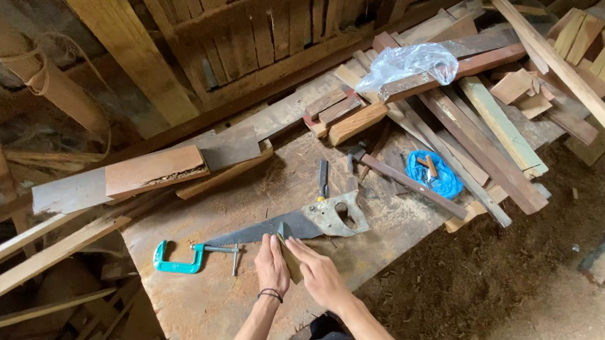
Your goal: The person uses a chisel to carve and shape a small wooden block on a workbench. They repeatedly reposition the block, scrape its edges, and mark it with a pen. The person also handles a larger wooden plank, scraping its surface with the chisel.
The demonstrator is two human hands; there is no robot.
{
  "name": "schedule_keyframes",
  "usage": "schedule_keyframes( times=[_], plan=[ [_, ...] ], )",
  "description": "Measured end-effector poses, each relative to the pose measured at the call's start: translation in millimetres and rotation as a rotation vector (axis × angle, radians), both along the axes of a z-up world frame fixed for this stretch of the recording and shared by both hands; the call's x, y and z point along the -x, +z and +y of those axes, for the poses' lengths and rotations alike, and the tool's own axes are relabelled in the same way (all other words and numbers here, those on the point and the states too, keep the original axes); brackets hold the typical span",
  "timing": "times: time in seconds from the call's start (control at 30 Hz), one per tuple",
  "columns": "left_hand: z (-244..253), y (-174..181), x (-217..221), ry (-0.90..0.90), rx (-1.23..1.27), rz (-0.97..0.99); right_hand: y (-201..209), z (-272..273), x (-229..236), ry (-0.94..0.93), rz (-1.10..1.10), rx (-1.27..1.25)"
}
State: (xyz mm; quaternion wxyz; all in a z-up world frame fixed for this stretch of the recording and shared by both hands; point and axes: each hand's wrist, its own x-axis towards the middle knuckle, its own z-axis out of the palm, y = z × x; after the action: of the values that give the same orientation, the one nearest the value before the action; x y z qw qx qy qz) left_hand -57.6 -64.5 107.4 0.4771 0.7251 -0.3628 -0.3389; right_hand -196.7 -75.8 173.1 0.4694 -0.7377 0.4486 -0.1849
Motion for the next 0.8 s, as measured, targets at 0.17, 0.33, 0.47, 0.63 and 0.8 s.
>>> schedule_keyframes(
  times=[0.17, 0.33, 0.47, 0.63, 0.8],
  plan=[
    [1.6, 7.6, -4.1, -0.131, 0.093, -0.071, 12.5, 37.4, 10.4, -0.005, 0.122, -0.119],
    [-17.0, 17.0, -1.9, -0.251, -0.215, -0.150, 12.4, 28.5, 8.4, -0.098, 0.028, -0.037],
    [-19.0, 25.6, -1.2, -0.242, -0.078, -0.237, 9.7, -1.2, -7.7, -0.180, -0.070, 0.022],
    [-14.2, 29.8, -3.0, -0.213, -0.087, -0.099, 3.2, 40.8, 3.4, -0.195, 0.071, -0.082],
    [-12.5, 30.7, -5.7, -0.219, -0.079, -0.171, -7.9, 53.7, 8.8, -0.188, 0.073, -0.007]
  ],
)
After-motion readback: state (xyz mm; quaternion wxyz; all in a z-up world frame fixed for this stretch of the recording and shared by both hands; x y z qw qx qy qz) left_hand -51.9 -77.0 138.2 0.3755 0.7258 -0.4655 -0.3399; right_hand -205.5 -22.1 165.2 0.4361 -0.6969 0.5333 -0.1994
